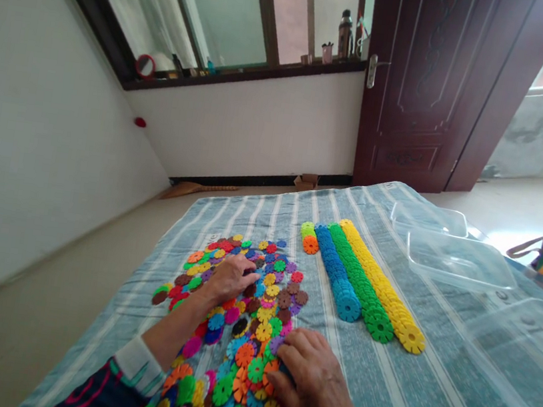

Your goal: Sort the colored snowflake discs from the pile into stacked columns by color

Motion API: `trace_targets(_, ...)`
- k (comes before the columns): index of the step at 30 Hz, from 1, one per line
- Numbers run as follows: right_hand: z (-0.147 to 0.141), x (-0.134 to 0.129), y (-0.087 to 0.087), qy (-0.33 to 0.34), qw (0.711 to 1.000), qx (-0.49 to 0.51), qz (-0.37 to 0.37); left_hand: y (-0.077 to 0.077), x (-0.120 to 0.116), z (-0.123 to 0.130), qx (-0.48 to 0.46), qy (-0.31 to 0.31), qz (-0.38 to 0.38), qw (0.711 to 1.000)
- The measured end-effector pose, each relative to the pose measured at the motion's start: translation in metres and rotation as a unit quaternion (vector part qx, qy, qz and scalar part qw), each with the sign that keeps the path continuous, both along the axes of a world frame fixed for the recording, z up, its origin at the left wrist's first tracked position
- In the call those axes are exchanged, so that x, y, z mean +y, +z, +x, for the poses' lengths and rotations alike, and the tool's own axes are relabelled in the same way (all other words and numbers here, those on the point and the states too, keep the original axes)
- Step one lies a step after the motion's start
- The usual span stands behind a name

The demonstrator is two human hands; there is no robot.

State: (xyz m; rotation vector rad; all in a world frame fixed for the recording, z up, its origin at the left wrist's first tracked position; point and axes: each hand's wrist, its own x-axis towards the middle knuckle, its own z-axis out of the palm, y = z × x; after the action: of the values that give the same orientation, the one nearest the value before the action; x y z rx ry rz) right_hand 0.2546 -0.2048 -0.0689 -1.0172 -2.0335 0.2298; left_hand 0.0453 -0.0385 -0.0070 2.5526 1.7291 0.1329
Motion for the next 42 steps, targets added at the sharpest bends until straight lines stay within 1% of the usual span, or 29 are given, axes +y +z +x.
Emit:
trace_targets(4,-0.003,-0.001,0.004,-0.015,1.000,0.006,0.007,0.009,0.003,0.008,0.004,0.017,-0.032,0.999)
trace_targets(7,-0.002,0.001,0.012,-0.047,0.998,0.014,0.045,0.011,0.007,0.008,-0.021,0.031,-0.040,0.999)
trace_targets(9,0.004,0.006,0.016,-0.089,0.992,0.004,0.085,0.012,0.009,0.006,-0.069,0.049,-0.053,0.995)
trace_targets(12,0.024,0.016,0.021,-0.189,0.974,-0.044,0.114,0.014,0.009,-0.003,-0.158,0.056,-0.081,0.983)
trace_targets(15,0.050,0.029,0.026,-0.281,0.949,-0.111,0.087,0.018,0.007,-0.012,-0.211,0.062,-0.075,0.973)
trace_targets(18,0.071,0.041,0.032,-0.328,0.928,-0.172,0.036,0.023,0.003,-0.013,-0.231,0.068,-0.043,0.970)
trace_targets(20,0.079,0.047,0.034,-0.337,0.919,-0.203,0.007,0.027,-0.003,-0.008,-0.241,0.057,-0.034,0.968)
trace_targets(22,0.082,0.052,0.033,-0.335,0.915,-0.223,-0.016,0.030,-0.010,0.003,-0.253,0.042,-0.040,0.966)
trace_targets(25,0.082,0.056,0.027,-0.327,0.914,-0.237,-0.039,0.033,-0.022,0.021,-0.270,0.021,-0.060,0.961)
trace_targets(28,0.082,0.057,0.021,-0.324,0.915,-0.237,-0.047,0.032,-0.030,0.038,-0.279,-0.008,-0.064,0.958)
trace_targets(31,0.084,0.059,0.018,-0.322,0.918,-0.229,-0.044,0.030,-0.033,0.051,-0.287,-0.030,-0.067,0.955)
trace_targets(35,0.085,0.059,0.016,-0.316,0.925,-0.211,-0.023,0.026,-0.035,0.066,-0.299,-0.040,-0.076,0.950)
trace_targets(39,0.087,0.060,0.014,-0.310,0.930,-0.197,-0.010,0.016,-0.035,0.083,-0.333,-0.037,-0.111,0.936)
trace_targets(42,0.089,0.061,0.013,-0.305,0.935,-0.182,-0.008,0.009,-0.033,0.098,-0.348,-0.035,-0.114,0.930)
